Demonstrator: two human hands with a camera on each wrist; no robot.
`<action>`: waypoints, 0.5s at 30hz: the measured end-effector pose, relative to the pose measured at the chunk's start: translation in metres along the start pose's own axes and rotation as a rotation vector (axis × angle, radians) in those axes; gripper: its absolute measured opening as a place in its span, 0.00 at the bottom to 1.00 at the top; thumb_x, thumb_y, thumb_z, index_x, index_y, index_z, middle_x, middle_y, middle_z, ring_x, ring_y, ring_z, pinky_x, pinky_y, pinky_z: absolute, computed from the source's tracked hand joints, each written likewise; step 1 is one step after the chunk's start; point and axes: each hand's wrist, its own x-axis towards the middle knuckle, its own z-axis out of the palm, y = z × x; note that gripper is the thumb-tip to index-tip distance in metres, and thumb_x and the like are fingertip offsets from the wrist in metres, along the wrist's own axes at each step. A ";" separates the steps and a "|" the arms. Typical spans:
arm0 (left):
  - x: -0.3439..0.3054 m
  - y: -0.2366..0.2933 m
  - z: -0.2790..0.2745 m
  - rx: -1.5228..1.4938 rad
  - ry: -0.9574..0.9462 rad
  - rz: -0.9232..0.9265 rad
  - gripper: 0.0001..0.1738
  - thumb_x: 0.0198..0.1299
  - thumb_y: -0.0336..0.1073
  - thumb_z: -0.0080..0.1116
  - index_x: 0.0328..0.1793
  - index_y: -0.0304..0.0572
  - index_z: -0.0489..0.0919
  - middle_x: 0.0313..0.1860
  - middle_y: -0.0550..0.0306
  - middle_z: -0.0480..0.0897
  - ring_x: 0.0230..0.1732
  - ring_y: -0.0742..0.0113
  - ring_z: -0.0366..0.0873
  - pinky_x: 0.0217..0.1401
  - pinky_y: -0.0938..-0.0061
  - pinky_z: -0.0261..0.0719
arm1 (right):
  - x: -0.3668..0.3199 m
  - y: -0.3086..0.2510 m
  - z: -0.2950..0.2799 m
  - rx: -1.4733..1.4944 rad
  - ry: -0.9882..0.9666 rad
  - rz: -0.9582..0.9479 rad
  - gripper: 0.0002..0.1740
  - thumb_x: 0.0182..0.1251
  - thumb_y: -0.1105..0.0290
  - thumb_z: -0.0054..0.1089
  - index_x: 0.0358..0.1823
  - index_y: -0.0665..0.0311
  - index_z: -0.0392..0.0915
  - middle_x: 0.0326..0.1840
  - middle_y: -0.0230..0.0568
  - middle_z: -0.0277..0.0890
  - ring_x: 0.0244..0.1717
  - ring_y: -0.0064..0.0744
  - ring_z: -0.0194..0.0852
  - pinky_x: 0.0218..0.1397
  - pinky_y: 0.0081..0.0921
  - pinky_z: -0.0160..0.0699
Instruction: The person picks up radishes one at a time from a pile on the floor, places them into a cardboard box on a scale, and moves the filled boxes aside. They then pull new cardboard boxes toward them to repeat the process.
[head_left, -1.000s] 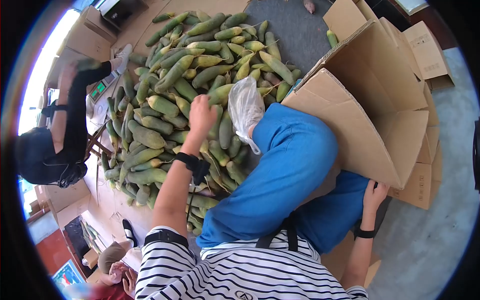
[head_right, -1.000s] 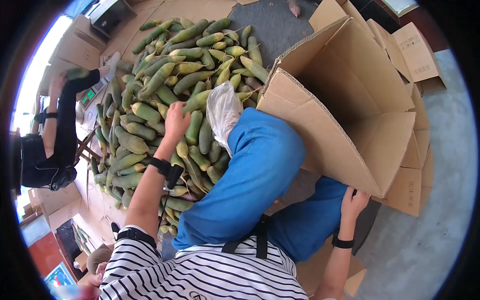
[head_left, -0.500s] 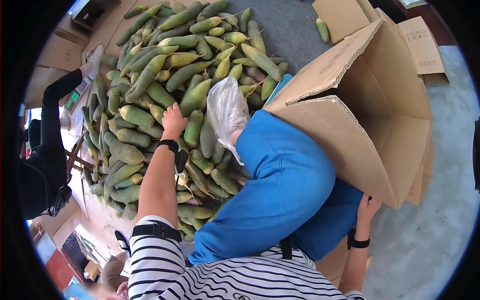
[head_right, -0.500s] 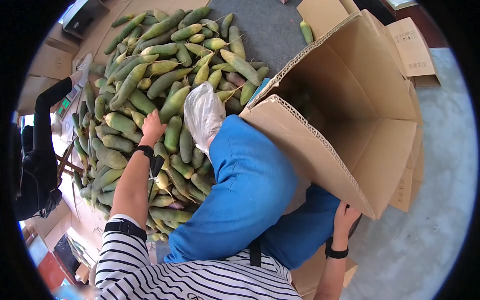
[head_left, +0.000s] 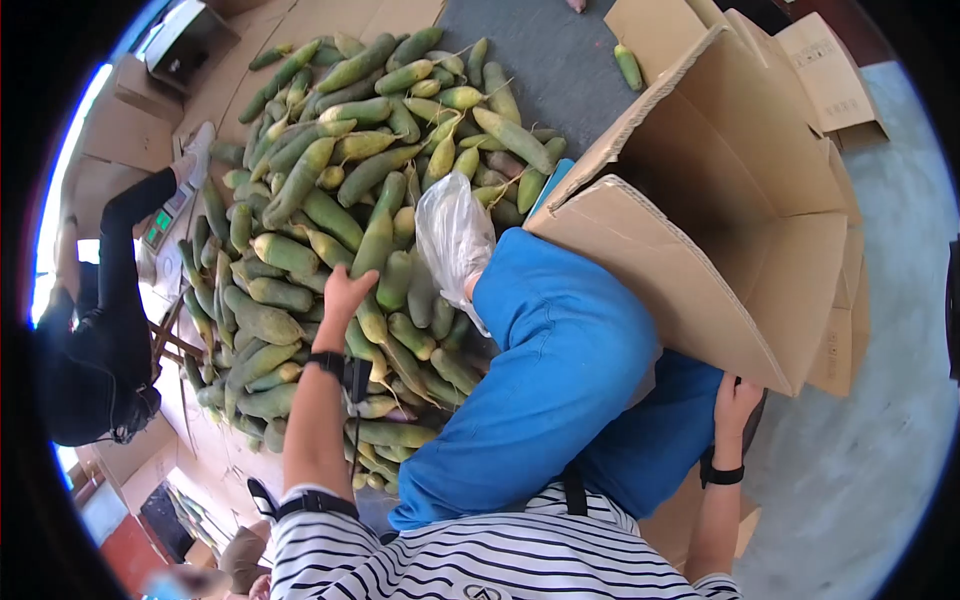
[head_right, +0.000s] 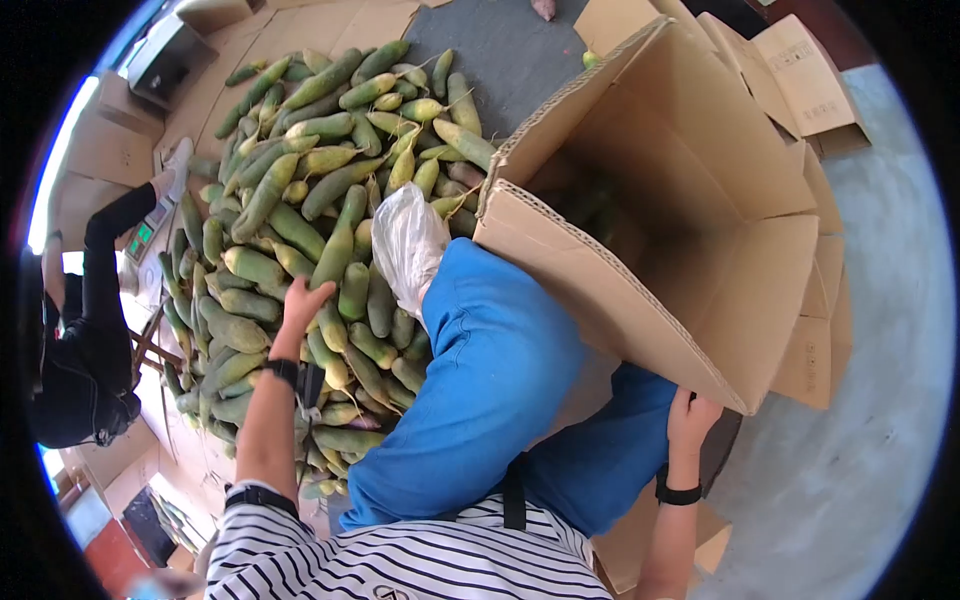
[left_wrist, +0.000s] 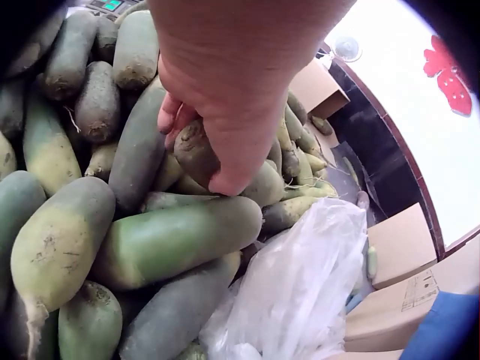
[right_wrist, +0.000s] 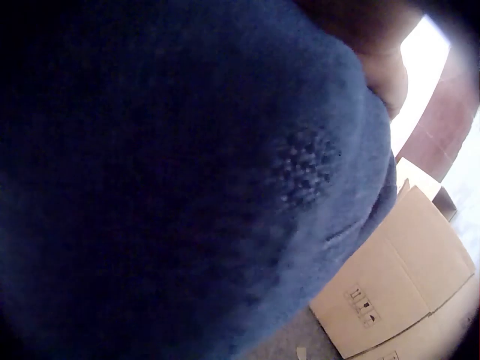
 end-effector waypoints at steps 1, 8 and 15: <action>-0.019 0.008 -0.013 -0.360 -0.128 -0.240 0.25 0.51 0.50 0.67 0.38 0.32 0.78 0.28 0.54 0.81 0.27 0.68 0.79 0.26 0.73 0.75 | 0.000 -0.002 0.000 0.007 0.018 0.013 0.13 0.66 0.71 0.53 0.48 0.71 0.79 0.49 0.57 0.78 0.53 0.59 0.73 0.60 0.44 0.67; -0.130 0.056 -0.068 -0.944 -0.144 -0.318 0.20 0.57 0.45 0.64 0.47 0.37 0.76 0.35 0.60 0.79 0.30 0.74 0.76 0.30 0.79 0.72 | 0.005 -0.006 0.000 -0.008 0.049 -0.041 0.14 0.61 0.72 0.55 0.45 0.70 0.80 0.49 0.56 0.78 0.52 0.59 0.73 0.58 0.45 0.68; -0.163 0.276 -0.148 -0.790 -0.145 0.590 0.28 0.50 0.43 0.67 0.52 0.32 0.74 0.40 0.57 0.78 0.44 0.71 0.75 0.48 0.75 0.74 | 0.007 -0.009 -0.001 0.008 0.121 -0.108 0.14 0.59 0.73 0.55 0.47 0.70 0.79 0.51 0.56 0.77 0.56 0.58 0.71 0.62 0.45 0.66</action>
